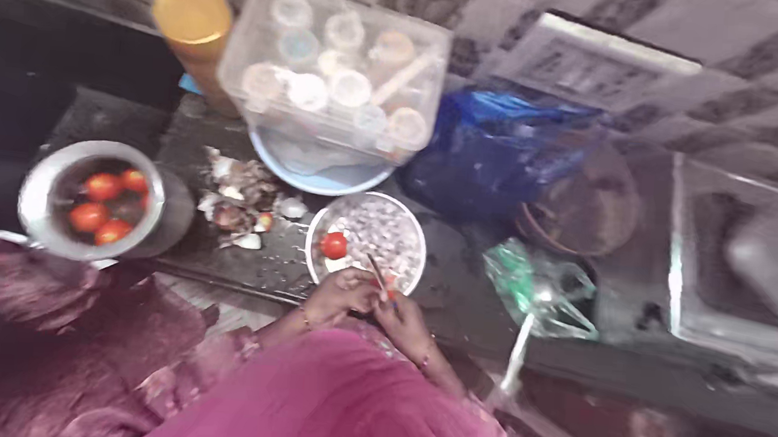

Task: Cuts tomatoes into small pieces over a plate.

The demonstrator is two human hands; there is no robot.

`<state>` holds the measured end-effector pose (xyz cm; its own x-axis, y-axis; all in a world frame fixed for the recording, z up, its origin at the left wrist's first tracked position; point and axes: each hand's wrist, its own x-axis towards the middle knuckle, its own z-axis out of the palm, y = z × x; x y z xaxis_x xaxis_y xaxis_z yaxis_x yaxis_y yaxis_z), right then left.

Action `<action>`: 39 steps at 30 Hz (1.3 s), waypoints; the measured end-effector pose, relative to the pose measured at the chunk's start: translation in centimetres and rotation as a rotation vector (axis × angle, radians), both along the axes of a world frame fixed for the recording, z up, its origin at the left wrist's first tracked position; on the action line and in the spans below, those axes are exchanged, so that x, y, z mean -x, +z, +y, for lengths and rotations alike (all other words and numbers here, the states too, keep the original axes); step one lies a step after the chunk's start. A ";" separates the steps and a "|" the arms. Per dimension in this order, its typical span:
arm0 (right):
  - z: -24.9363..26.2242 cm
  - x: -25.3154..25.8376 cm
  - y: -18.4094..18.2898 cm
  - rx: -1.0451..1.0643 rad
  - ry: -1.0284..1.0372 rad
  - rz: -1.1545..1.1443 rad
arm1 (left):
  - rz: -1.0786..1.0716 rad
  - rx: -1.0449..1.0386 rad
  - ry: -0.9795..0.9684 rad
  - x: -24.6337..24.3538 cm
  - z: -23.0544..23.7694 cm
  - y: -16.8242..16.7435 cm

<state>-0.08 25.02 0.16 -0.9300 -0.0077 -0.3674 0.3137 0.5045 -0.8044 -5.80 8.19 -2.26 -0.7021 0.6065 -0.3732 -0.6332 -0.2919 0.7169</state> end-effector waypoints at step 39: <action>-2.3 -7.9 2.2 -0.481 -0.578 0.539 | 1.143 1.402 -0.976 11.4 -1.7 1.9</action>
